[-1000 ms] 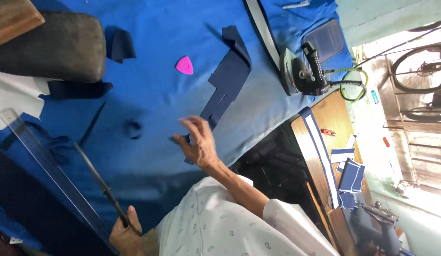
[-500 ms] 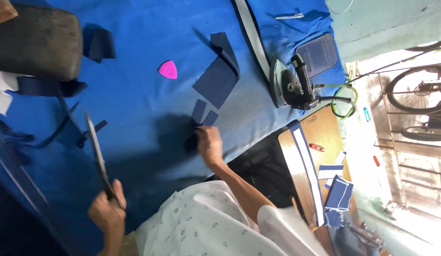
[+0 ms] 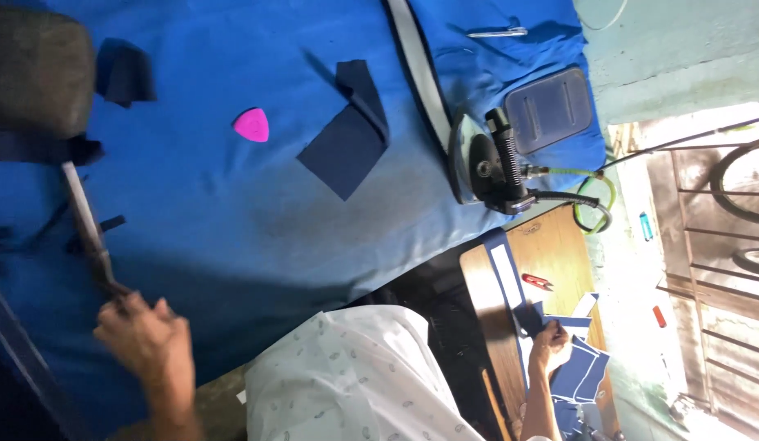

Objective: Marking lines on a strip of fabric using a ruler and tailor's chalk, then cutting along those lines with scissors.

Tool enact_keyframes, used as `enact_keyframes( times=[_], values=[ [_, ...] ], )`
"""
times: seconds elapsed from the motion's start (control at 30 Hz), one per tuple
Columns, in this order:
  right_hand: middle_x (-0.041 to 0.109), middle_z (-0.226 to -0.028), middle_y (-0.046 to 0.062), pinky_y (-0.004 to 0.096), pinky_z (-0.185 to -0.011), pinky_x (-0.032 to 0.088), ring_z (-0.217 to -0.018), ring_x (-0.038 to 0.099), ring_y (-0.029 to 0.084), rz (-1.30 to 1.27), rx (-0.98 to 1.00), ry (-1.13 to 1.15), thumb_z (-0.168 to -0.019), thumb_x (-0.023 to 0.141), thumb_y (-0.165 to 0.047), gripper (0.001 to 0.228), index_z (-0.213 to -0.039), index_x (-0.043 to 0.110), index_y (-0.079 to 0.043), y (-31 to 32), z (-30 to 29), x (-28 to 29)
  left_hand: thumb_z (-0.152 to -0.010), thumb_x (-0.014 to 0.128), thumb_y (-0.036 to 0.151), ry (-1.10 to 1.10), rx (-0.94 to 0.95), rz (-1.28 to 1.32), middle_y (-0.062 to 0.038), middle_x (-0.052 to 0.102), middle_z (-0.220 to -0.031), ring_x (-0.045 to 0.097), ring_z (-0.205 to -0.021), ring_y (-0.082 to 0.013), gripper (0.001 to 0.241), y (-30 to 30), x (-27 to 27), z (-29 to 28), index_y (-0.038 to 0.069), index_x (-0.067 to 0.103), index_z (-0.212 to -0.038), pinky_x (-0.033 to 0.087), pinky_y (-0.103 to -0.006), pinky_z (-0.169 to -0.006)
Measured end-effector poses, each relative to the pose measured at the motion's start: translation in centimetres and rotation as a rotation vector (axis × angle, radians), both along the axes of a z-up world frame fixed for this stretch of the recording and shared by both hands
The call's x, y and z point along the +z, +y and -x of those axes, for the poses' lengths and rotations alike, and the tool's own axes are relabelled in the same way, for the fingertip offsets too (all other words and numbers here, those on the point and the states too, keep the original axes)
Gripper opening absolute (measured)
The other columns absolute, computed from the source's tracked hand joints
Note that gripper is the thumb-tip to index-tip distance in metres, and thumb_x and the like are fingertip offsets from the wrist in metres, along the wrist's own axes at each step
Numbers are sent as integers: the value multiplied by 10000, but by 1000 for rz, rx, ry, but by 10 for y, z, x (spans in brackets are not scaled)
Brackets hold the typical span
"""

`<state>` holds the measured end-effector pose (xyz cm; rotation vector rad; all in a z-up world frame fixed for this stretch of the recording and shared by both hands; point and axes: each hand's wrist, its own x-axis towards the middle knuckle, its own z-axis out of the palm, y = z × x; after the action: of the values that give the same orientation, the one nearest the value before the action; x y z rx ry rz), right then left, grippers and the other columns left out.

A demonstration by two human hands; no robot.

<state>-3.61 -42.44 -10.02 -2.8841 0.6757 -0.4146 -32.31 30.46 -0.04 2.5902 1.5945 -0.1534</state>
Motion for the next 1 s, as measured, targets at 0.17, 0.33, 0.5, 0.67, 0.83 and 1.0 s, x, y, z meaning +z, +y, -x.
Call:
enact_keyframes(
  times=[0.17, 0.33, 0.5, 0.67, 0.83, 1.0],
  values=[
    [233, -1506, 278, 703, -1036, 398, -1283, 402, 559, -52, -371, 343, -840, 414, -856, 1048, -1622, 328, -164, 73, -10, 43, -959, 747, 195, -465, -470, -233, -64, 726, -1076, 692, -1039, -290, 108, -77, -7, -170, 149, 765, -1055, 523, -416, -981],
    [338, -1434, 220, 572, -1072, 395, -1355, 374, 404, -71, 50, 245, -857, 526, -590, 731, -1414, 533, -118, 161, -18, 50, -1016, 535, 441, -406, -767, 176, -127, 450, -1619, 402, -1488, -330, 640, -115, -56, -249, 85, 474, -1544, 220, -631, -1188],
    [700, -1087, 115, 358, -935, 589, -1086, 704, 256, -402, 670, 106, -916, 798, -156, 253, -1140, 716, -72, 271, -16, 76, -1003, 576, 385, -414, -769, -111, -52, 542, -1543, 516, -1394, -252, 524, -101, -33, -143, 163, 560, -1477, 343, -571, -1153],
    [763, -1103, 55, 376, -918, 601, -1071, 738, 255, -575, 978, 273, -960, 715, -194, 184, -1129, 776, -154, 380, -22, 70, -1020, 511, 394, -319, -640, -91, 55, 499, -1605, 447, -1487, -232, 491, -93, -40, -22, 268, 558, -1492, 345, -538, -1195],
    [636, -1225, 208, 578, -1016, 478, -1114, 637, 420, -380, 1153, -48, -922, 811, -380, 612, -1344, 591, 5, 509, -30, 39, -1023, 632, 212, -491, -357, -180, -115, 684, -1404, 623, -1319, -322, 342, -64, -30, -10, 144, 716, -1347, 492, -500, -1090],
    [366, -1488, 308, 707, -1145, 291, -1420, 348, 558, -202, 948, 92, -755, 934, -527, 1123, -1573, 336, -44, 557, -23, 17, -1005, 635, 23, -565, -144, -322, -207, 665, -1273, 650, -1185, -380, 324, -19, -40, 18, -12, 688, -1322, 515, -505, -1036]
  ],
)
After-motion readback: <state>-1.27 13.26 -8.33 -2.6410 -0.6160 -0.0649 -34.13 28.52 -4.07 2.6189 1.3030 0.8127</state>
